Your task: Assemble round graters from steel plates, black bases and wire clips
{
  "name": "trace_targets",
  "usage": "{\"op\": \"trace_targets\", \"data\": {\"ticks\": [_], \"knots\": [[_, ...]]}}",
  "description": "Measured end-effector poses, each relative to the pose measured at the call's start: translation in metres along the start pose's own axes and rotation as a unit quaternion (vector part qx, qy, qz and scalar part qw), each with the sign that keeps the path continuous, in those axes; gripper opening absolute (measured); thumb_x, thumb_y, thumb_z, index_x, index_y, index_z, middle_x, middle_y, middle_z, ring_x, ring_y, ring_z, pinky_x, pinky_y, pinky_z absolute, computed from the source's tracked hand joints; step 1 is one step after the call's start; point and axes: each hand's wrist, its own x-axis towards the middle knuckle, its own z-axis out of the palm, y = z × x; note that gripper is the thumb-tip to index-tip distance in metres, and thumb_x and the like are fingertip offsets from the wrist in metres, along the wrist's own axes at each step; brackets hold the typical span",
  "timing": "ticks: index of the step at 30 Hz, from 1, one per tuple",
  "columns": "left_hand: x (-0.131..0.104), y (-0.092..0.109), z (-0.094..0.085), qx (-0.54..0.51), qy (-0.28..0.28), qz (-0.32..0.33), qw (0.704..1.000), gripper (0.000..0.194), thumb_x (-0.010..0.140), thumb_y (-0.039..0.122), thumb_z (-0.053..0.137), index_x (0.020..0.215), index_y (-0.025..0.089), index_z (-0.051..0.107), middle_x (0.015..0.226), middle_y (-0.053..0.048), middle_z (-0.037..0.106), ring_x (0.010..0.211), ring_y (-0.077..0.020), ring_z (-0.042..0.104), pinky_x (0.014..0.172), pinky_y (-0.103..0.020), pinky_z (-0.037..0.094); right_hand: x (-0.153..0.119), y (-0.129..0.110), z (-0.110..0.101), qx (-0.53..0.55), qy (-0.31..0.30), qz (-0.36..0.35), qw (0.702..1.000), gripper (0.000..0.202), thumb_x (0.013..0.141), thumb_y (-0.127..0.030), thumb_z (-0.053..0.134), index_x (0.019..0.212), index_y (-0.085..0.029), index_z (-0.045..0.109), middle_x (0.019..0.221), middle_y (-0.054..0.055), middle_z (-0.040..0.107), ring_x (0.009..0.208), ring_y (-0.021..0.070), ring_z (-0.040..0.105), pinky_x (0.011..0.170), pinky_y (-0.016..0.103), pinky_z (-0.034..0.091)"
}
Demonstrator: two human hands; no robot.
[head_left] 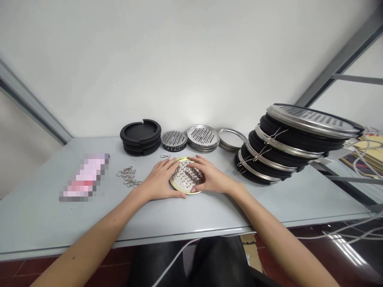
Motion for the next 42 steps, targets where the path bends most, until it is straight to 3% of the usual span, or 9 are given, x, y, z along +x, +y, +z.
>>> {"op": "trace_targets", "data": {"ticks": [4, 17, 36, 42], "knots": [[0.0012, 0.0012, -0.0014, 0.001, -0.004, -0.005, 1.0, 0.121, 0.056, 0.083, 0.066, 0.15, 0.018, 0.028, 0.158, -0.015, 0.026, 0.144, -0.0388, 0.023, 0.116, -0.052, 0.022, -0.0003, -0.0007, -0.0003, -0.004, 0.007, -0.025, 1.0, 0.078, 0.061, -0.047, 0.085, 0.128, -0.019, 0.059, 0.147, 0.017, 0.042, 0.144, 0.0382, 0.025, 0.113, 0.058, 0.029], [0.0001, 0.0009, -0.0016, 0.016, -0.008, 0.009, 1.0, 0.116, 0.06, 0.08, 0.065, 0.151, 0.019, 0.028, 0.158, -0.015, 0.023, 0.144, -0.038, 0.022, 0.116, -0.051, 0.022, -0.0006, -0.0082, -0.0067, 0.023, 0.02, -0.086, 0.996, 0.063, 0.064, -0.028, 0.084, 0.122, -0.018, 0.062, 0.14, 0.017, 0.05, 0.136, 0.0319, 0.041, 0.11, 0.051, 0.036], [0.0, -0.0008, -0.0004, 0.023, -0.008, 0.013, 1.0, 0.114, 0.062, 0.08, 0.064, 0.151, 0.018, 0.03, 0.158, -0.016, 0.023, 0.144, -0.0383, 0.022, 0.116, -0.052, 0.023, -0.0024, -0.0073, -0.0048, 0.02, 0.038, -0.101, 0.994, 0.053, 0.066, -0.028, 0.083, 0.115, -0.02, 0.066, 0.133, 0.014, 0.057, 0.13, 0.0297, 0.047, 0.108, 0.048, 0.039], [-0.0013, -0.0016, -0.0013, 0.013, 0.008, 0.021, 1.0, 0.095, 0.075, 0.075, 0.057, 0.15, 0.022, 0.033, 0.158, -0.013, 0.027, 0.143, -0.0367, 0.025, 0.116, -0.052, 0.024, -0.003, -0.0073, -0.0041, 0.009, 0.04, -0.107, 0.993, 0.049, 0.069, -0.028, 0.08, 0.115, -0.02, 0.066, 0.131, 0.014, 0.058, 0.129, 0.0285, 0.048, 0.108, 0.047, 0.039]]}}
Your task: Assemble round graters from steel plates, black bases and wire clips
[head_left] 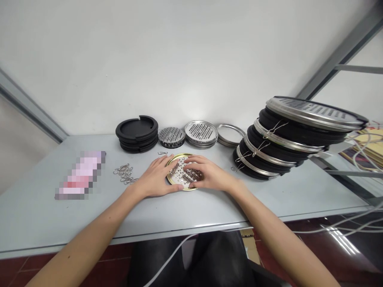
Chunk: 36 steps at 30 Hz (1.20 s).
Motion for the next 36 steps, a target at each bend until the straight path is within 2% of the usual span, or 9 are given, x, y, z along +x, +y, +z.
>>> {"op": "trace_targets", "data": {"ticks": [4, 11, 17, 21, 36], "knots": [[0.0008, -0.0007, 0.0014, 0.0, 0.01, -0.01, 1.0, 0.086, 0.081, 0.072, 0.053, 0.148, 0.021, 0.036, 0.157, -0.012, 0.03, 0.142, -0.0358, 0.028, 0.116, -0.051, 0.025, 0.0, 0.0006, -0.0004, -0.01, 0.0, 0.001, 1.0, 0.049, 0.069, -0.03, 0.08, 0.115, -0.02, 0.066, 0.13, 0.014, 0.059, 0.126, 0.0286, 0.051, 0.106, 0.047, 0.041], [0.0005, -0.0007, 0.0008, 0.014, 0.0, -0.012, 1.0, 0.09, 0.081, 0.075, 0.049, 0.149, 0.017, 0.035, 0.157, -0.013, 0.029, 0.143, -0.0349, 0.026, 0.116, -0.049, 0.025, -0.0001, 0.0049, 0.001, -0.03, 0.002, 0.001, 1.0, 0.054, 0.065, -0.034, 0.084, 0.115, -0.02, 0.067, 0.128, 0.014, 0.061, 0.126, 0.0303, 0.051, 0.106, 0.049, 0.041], [0.0007, -0.0014, 0.0004, 0.017, 0.007, 0.0, 1.0, 0.09, 0.08, 0.076, 0.049, 0.149, 0.018, 0.036, 0.157, -0.013, 0.029, 0.142, -0.0344, 0.027, 0.116, -0.049, 0.025, -0.0007, 0.0017, -0.0002, -0.037, -0.001, 0.01, 0.999, 0.053, 0.067, -0.032, 0.084, 0.115, -0.017, 0.067, 0.128, 0.015, 0.061, 0.127, 0.0301, 0.05, 0.107, 0.048, 0.041], [0.0014, -0.002, 0.0011, 0.002, 0.012, 0.0, 1.0, 0.088, 0.079, 0.074, 0.052, 0.148, 0.021, 0.038, 0.157, -0.012, 0.03, 0.141, -0.0353, 0.029, 0.115, -0.051, 0.026, -0.0007, 0.0012, -0.0006, -0.032, 0.0, 0.006, 0.999, 0.049, 0.069, -0.033, 0.082, 0.114, -0.019, 0.067, 0.128, 0.014, 0.061, 0.126, 0.0296, 0.05, 0.106, 0.049, 0.041], [0.0009, -0.004, 0.0023, 0.009, 0.01, 0.0, 1.0, 0.088, 0.079, 0.074, 0.052, 0.148, 0.021, 0.037, 0.156, -0.012, 0.031, 0.142, -0.0358, 0.028, 0.115, -0.052, 0.027, 0.0006, 0.0007, 0.0003, -0.035, 0.006, -0.011, 0.999, 0.05, 0.069, -0.038, 0.082, 0.113, -0.02, 0.067, 0.126, 0.014, 0.063, 0.123, 0.0286, 0.054, 0.105, 0.047, 0.043]]}}
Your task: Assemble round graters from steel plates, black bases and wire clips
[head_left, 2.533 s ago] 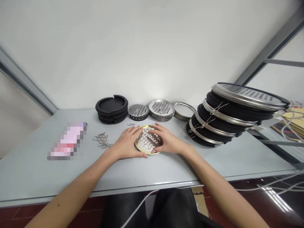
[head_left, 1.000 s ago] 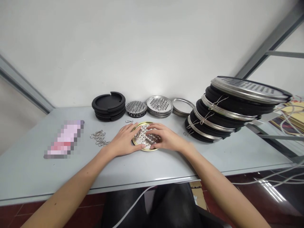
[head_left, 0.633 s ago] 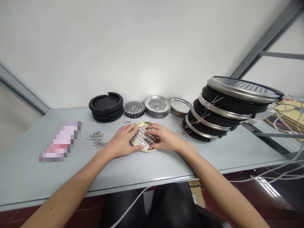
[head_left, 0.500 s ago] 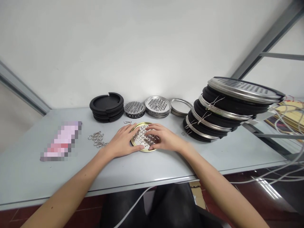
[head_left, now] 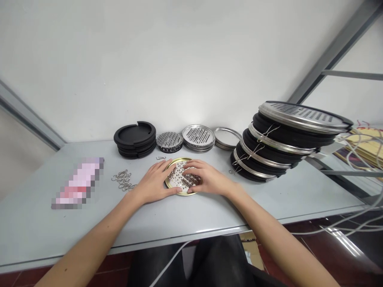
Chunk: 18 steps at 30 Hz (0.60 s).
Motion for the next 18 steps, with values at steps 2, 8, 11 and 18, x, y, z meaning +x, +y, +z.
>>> {"op": "trace_targets", "data": {"ticks": [2, 8, 11, 18], "knots": [[-0.0001, 0.0004, -0.0007, 0.001, -0.001, 0.0, 1.0, 0.088, 0.079, 0.074, 0.053, 0.148, 0.02, 0.037, 0.156, -0.013, 0.031, 0.142, -0.0356, 0.028, 0.115, -0.051, 0.027, -0.0001, 0.0, -0.0001, -0.002, 0.003, -0.004, 1.0, 0.049, 0.069, -0.037, 0.082, 0.112, -0.019, 0.067, 0.125, 0.014, 0.063, 0.122, 0.0284, 0.054, 0.105, 0.046, 0.043], [-0.0002, -0.0001, -0.0007, -0.008, 0.0, -0.001, 1.0, 0.087, 0.079, 0.073, 0.055, 0.148, 0.023, 0.037, 0.157, -0.011, 0.03, 0.142, -0.0351, 0.029, 0.115, -0.051, 0.027, 0.0003, -0.0006, -0.0005, 0.001, 0.002, -0.006, 1.0, 0.048, 0.07, -0.037, 0.081, 0.112, -0.019, 0.068, 0.124, 0.014, 0.063, 0.122, 0.0287, 0.054, 0.104, 0.047, 0.044], [-0.0002, -0.0013, 0.0004, -0.007, -0.002, -0.002, 1.0, 0.088, 0.079, 0.072, 0.055, 0.149, 0.024, 0.035, 0.157, -0.011, 0.029, 0.142, -0.0347, 0.028, 0.115, -0.051, 0.026, 0.0005, -0.0014, -0.0009, -0.004, 0.0, -0.006, 1.0, 0.047, 0.07, -0.036, 0.081, 0.111, -0.019, 0.068, 0.125, 0.015, 0.063, 0.12, 0.0292, 0.055, 0.103, 0.047, 0.044], [-0.0001, -0.0013, 0.001, -0.006, 0.002, -0.002, 1.0, 0.088, 0.079, 0.074, 0.054, 0.148, 0.022, 0.036, 0.157, -0.011, 0.03, 0.143, -0.0351, 0.027, 0.116, -0.05, 0.026, -0.0003, -0.0013, -0.0006, -0.012, 0.004, -0.01, 1.0, 0.046, 0.07, -0.035, 0.081, 0.11, -0.017, 0.068, 0.123, 0.015, 0.064, 0.118, 0.0289, 0.057, 0.101, 0.046, 0.046]]}}
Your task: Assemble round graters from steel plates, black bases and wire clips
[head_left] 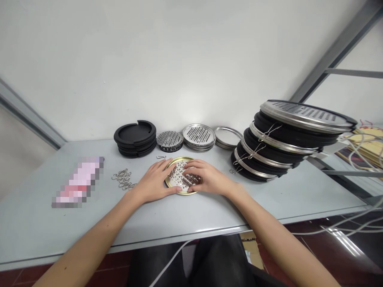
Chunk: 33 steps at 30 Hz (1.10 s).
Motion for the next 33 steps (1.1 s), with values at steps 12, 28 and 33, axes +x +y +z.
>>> {"op": "trace_targets", "data": {"ticks": [12, 28, 33], "knots": [[-0.0006, 0.0053, -0.004, 0.002, 0.006, 0.004, 1.0, 0.086, 0.08, 0.074, 0.052, 0.146, 0.02, 0.039, 0.155, -0.014, 0.032, 0.141, -0.0356, 0.029, 0.115, -0.05, 0.027, -0.0007, -0.0019, -0.0003, 0.013, -0.002, -0.002, 1.0, 0.043, 0.072, -0.032, 0.08, 0.111, -0.017, 0.068, 0.123, 0.015, 0.064, 0.119, 0.0284, 0.057, 0.103, 0.046, 0.045], [-0.0008, 0.0038, -0.0022, -0.006, 0.015, 0.015, 1.0, 0.085, 0.08, 0.072, 0.054, 0.145, 0.019, 0.041, 0.154, -0.014, 0.034, 0.14, -0.0368, 0.03, 0.114, -0.051, 0.028, -0.0013, -0.0011, 0.0003, 0.018, -0.019, -0.006, 1.0, 0.04, 0.076, -0.03, 0.076, 0.114, -0.02, 0.067, 0.127, 0.012, 0.062, 0.123, 0.0281, 0.053, 0.106, 0.047, 0.042], [-0.0005, 0.0056, -0.0027, 0.005, 0.01, 0.015, 1.0, 0.085, 0.081, 0.072, 0.053, 0.145, 0.018, 0.04, 0.154, -0.015, 0.033, 0.141, -0.0366, 0.03, 0.114, -0.05, 0.028, -0.0008, -0.0021, -0.0005, 0.02, -0.033, -0.011, 0.999, 0.037, 0.077, -0.029, 0.075, 0.112, -0.02, 0.068, 0.128, 0.011, 0.062, 0.125, 0.028, 0.05, 0.108, 0.047, 0.04]]}}
